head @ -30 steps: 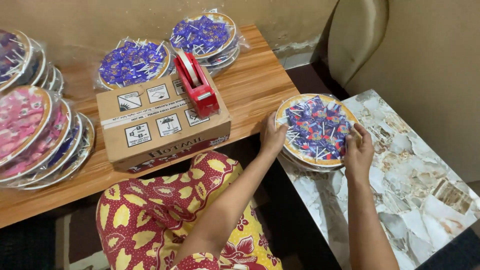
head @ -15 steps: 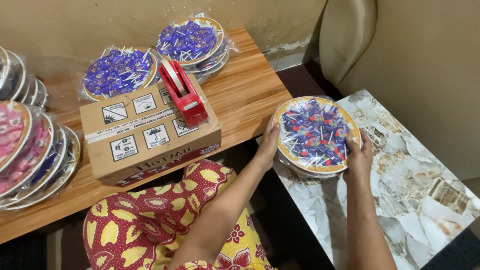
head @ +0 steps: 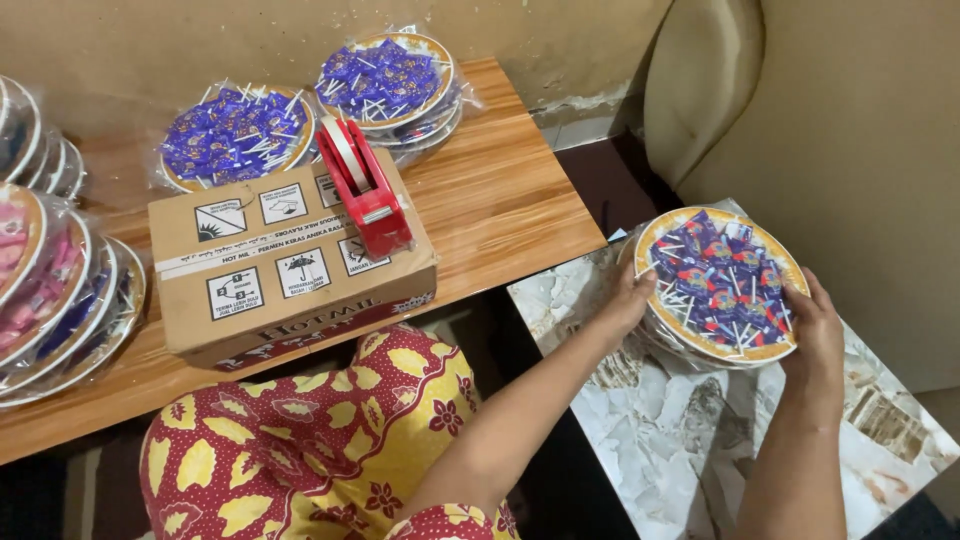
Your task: The person wraps a plate of lollipops in plastic film and seals it with a tape dispenser. They then place the wrapped plate onto a stack and repeat the process with another plate.
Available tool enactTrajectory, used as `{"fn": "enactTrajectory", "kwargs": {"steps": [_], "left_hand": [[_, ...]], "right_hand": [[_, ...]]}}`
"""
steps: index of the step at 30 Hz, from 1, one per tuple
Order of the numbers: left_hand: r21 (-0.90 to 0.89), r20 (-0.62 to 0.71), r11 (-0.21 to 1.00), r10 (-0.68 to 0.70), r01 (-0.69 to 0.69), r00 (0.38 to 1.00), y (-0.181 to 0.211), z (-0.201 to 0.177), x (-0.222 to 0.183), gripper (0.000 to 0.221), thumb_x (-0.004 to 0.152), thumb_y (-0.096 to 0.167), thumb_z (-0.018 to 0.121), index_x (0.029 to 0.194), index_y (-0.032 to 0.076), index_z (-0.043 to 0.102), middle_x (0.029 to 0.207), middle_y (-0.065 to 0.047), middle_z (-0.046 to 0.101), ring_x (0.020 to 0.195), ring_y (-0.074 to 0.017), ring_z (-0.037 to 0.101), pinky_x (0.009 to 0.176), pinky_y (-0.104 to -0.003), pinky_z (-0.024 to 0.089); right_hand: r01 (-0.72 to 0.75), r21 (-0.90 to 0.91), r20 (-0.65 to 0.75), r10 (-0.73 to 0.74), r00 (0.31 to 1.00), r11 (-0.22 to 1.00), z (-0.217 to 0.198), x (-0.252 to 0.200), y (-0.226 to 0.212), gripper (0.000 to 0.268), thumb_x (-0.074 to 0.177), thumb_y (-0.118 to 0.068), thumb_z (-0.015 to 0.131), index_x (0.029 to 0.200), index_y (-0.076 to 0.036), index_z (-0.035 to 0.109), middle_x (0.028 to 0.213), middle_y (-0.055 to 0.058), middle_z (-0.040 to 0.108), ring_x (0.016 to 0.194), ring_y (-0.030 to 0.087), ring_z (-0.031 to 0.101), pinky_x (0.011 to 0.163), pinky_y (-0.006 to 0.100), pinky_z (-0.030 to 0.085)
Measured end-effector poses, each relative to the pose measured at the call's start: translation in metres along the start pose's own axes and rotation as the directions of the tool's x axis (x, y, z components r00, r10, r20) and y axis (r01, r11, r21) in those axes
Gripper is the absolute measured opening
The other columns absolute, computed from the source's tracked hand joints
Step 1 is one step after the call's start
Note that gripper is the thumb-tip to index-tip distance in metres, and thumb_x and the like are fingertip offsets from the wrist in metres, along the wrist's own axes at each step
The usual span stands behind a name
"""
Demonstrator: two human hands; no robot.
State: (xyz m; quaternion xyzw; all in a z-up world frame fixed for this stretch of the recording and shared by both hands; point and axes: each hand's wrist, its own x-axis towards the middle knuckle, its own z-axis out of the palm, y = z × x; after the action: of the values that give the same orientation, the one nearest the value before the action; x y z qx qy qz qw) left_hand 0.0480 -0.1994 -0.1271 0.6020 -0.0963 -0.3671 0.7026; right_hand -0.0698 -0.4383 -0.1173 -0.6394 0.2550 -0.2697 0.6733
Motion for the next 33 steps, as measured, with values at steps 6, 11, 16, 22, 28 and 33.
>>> {"fn": "enactTrajectory", "kwargs": {"steps": [6,11,16,22,28,33], "left_hand": [[0.071,0.016,0.997,0.036,-0.037,0.999,0.001,0.005,-0.001,0.06,0.103,0.033,0.037,0.16,0.018,0.026,0.155,-0.015,0.044,0.141,-0.0297,0.044,0.116,-0.051,0.037],[0.089,0.01,0.995,0.051,-0.051,0.999,0.024,-0.001,-0.017,0.079,0.097,0.024,0.045,0.163,0.028,0.001,0.169,-0.012,0.018,0.148,-0.0301,0.031,0.12,-0.051,0.032],[0.177,-0.022,0.984,0.0,0.004,1.0,0.027,-0.009,-0.026,0.078,0.097,0.031,0.045,0.163,0.017,0.005,0.169,-0.014,0.015,0.153,-0.034,0.018,0.123,-0.054,0.022],[0.263,-0.01,0.965,0.013,-0.009,1.0,0.027,-0.015,-0.031,0.076,0.098,0.024,0.043,0.164,0.02,0.006,0.169,-0.014,0.018,0.152,-0.036,0.023,0.121,-0.056,0.026],[0.572,0.021,0.805,0.179,-0.158,0.984,0.047,-0.063,-0.058,0.064,0.093,0.028,0.055,0.152,0.006,0.041,0.146,-0.02,0.054,0.131,-0.034,0.056,0.105,-0.046,0.047],[0.722,0.023,0.614,0.442,-0.321,0.897,0.102,-0.117,-0.083,0.054,0.095,0.03,0.052,0.145,0.011,0.05,0.151,-0.014,0.053,0.142,-0.0348,0.045,0.114,-0.054,0.038]], "right_hand": [[-0.045,-0.057,-0.022,0.043,0.999,0.997,-0.015,0.005,-0.001,0.059,0.103,-0.017,0.055,0.158,-0.005,0.037,0.143,0.016,0.06,0.106,0.008,0.071,0.073,0.013,0.059],[-0.042,-0.167,-0.124,0.022,0.992,0.985,-0.01,-0.003,-0.015,0.055,0.102,-0.02,0.063,0.154,-0.009,0.047,0.129,0.011,0.066,0.103,0.007,0.066,0.076,0.018,0.05],[-0.035,-0.368,-0.217,-0.05,0.975,0.929,-0.007,0.006,-0.022,0.059,0.098,-0.023,0.075,0.151,-0.012,0.053,0.121,0.012,0.07,0.058,0.005,0.046,0.048,0.022,0.04],[0.081,-0.6,-0.193,-0.242,0.951,0.796,0.009,-0.006,-0.045,0.056,0.099,-0.012,0.078,0.147,0.001,0.054,0.139,0.027,0.058,0.116,0.035,0.063,0.084,0.04,0.054],[0.536,-0.766,0.066,-0.785,0.615,0.355,0.047,-0.009,-0.058,0.027,0.106,-0.005,0.075,0.124,0.014,0.078,0.119,0.031,0.068,0.106,0.041,0.064,0.093,0.047,0.051],[0.725,-0.423,0.184,-0.733,0.655,0.543,0.141,-0.031,-0.097,0.029,0.11,0.006,0.069,0.136,0.019,0.065,0.123,0.03,0.07,0.11,0.034,0.068,0.097,0.042,0.054]]}}
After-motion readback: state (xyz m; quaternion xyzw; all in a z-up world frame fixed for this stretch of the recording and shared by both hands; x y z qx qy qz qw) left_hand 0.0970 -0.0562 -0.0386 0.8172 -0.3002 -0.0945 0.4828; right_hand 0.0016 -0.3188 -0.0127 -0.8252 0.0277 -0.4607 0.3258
